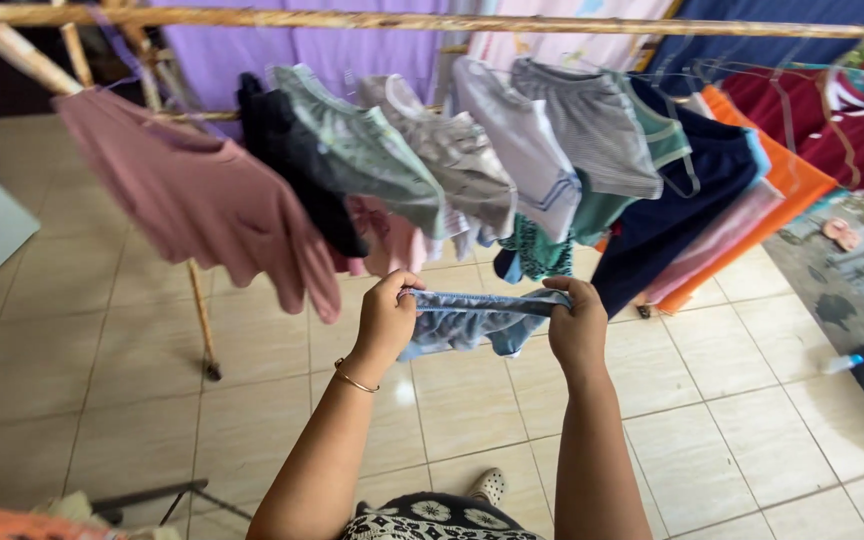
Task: The person retrieves small garments from an orange laundry basket, unfolds them, and hangs each on a hanger or directly on a metal drying rack. The person handles a blue patterned short and a light-colored patterned top, placing them among other clothes already on the rack.
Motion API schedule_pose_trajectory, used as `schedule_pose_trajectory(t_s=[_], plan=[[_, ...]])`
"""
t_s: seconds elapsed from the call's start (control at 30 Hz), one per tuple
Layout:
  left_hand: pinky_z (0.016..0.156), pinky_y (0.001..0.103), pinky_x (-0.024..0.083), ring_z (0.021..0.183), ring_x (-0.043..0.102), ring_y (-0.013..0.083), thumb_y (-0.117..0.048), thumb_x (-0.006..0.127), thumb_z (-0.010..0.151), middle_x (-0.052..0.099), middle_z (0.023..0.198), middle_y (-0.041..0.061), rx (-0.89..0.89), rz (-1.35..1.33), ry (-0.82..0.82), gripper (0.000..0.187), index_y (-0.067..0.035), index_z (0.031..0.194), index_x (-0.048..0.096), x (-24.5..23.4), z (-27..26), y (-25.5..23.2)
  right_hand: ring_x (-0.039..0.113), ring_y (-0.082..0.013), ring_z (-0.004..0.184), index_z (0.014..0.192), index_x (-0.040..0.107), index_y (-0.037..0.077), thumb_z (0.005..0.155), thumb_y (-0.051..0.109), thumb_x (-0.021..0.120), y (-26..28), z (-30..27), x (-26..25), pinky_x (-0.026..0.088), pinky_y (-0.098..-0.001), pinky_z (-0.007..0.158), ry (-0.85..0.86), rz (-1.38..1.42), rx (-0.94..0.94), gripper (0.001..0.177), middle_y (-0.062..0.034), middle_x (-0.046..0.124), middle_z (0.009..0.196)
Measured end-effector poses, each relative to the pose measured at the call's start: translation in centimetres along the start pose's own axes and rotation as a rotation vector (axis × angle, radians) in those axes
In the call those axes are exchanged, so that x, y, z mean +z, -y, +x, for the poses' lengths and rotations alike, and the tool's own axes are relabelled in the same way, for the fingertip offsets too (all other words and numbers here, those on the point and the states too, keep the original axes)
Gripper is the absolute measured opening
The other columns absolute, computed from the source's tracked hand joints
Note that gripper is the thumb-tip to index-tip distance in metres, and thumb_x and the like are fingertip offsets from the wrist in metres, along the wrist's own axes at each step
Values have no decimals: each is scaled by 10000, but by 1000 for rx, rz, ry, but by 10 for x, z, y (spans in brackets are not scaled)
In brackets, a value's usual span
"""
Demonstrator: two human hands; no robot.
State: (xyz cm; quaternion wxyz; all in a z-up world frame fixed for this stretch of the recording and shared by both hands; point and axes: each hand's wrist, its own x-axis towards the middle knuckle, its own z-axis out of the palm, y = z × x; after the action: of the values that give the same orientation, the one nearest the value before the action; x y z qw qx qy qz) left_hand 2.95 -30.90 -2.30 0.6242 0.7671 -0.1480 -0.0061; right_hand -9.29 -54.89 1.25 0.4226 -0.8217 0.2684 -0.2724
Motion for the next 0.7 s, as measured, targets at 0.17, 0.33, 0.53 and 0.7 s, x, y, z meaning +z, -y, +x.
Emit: schedule_pose_trajectory(t_s=[0.17,0.33,0.53,0.7], plan=[[831,401,583,909,728,322,50,482,834,752,893,123,166,79,155,331,-129,932,742,74,21,-44,638,-382,1103,1122,752,128,778,-104,463,-29,27,-53,521,-457,992,-252,2,-155,506,-156,658,1108],[878,414,558,1002,699,321,-68,603,830,741,961,129,261,-34,395,271,-127,1052,745,174,17,-55,650,-215,739,1012,794,122,825,11,580,-79,49,-66,567,-360,723,-156,142,158,305,-125,693,782],[844,434,573,972,686,368,-68,724,799,676,939,148,483,97,654,315,-70,1112,681,268,25,-73,722,-230,797,1178,736,-12,870,1,679,-88,63,-109,630,-392,772,-35,597,309,314,-181,733,932],[792,357,561,906,703,315,-17,689,869,706,905,118,447,-134,687,209,-50,1071,731,310,27,-133,642,-167,885,1282,686,36,939,107,626,-185,78,-149,536,-256,750,-223,484,385,355,-86,665,1048]])
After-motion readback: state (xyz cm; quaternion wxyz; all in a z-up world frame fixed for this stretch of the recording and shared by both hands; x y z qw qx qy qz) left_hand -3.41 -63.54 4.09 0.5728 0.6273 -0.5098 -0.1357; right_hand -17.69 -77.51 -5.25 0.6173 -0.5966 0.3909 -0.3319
